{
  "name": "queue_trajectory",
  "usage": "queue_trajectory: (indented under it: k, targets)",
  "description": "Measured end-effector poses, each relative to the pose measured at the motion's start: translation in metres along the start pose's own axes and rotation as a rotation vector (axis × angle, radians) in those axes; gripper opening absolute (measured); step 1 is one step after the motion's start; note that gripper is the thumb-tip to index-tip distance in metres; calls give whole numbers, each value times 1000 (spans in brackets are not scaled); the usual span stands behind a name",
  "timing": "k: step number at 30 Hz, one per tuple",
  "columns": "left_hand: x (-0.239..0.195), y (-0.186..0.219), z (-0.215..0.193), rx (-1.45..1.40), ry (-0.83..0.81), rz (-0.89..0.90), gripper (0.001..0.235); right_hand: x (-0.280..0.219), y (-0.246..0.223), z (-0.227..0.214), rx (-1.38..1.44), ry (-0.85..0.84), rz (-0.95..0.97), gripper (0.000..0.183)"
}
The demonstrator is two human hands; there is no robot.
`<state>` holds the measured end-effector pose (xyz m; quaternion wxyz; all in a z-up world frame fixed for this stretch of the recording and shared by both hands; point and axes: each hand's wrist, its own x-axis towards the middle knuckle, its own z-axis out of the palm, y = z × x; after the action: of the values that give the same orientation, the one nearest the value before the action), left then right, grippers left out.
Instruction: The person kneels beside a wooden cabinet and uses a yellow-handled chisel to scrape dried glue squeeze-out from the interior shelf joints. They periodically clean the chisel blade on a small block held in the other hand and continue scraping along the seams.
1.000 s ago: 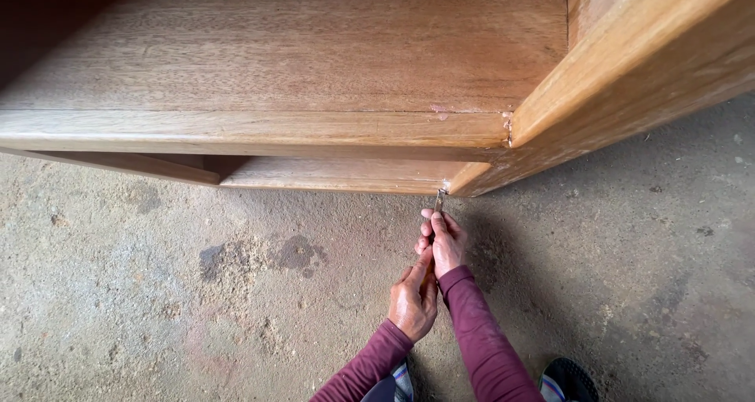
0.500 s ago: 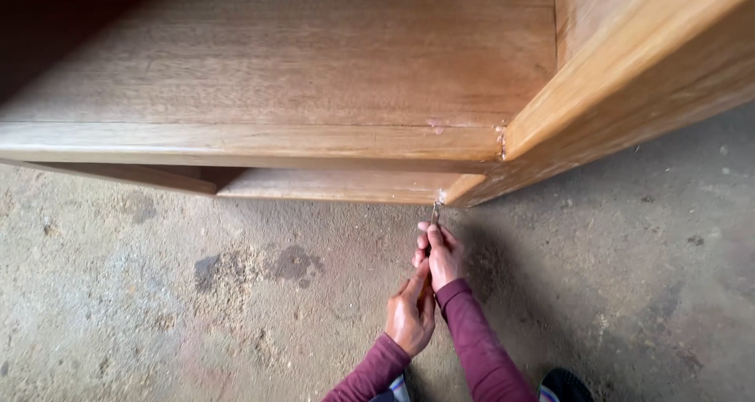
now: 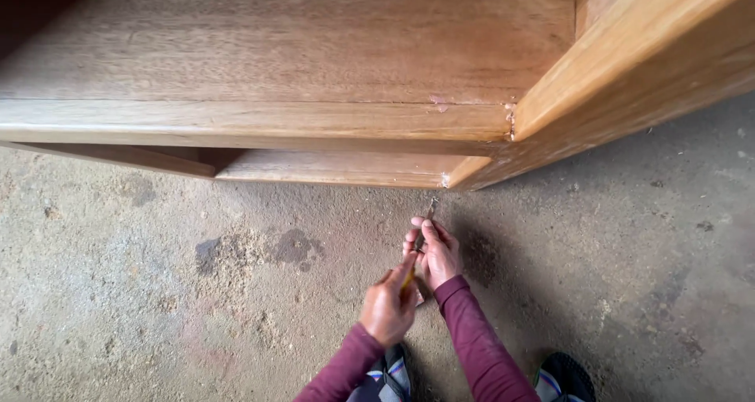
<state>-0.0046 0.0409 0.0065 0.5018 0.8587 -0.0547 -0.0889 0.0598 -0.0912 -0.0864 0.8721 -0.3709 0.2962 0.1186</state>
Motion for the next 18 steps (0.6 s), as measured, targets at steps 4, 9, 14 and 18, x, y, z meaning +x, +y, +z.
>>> queue_trajectory:
  k: [4, 9, 14, 18]
  targets:
    - [37, 29, -66, 350, -155, -6, 52, -7, -21, 24, 50, -139, 12, 25]
    - [103, 54, -110, 967, -427, -6, 44, 5, -23, 48, 398, -41, 137, 21]
    - [150, 91, -95, 1143, -635, 32, 50, 32, -14, 40, 508, -92, 90, 20]
    - [170, 78, -58, 1133, -676, 194, 41, 36, -23, 50, 512, -75, 135, 23]
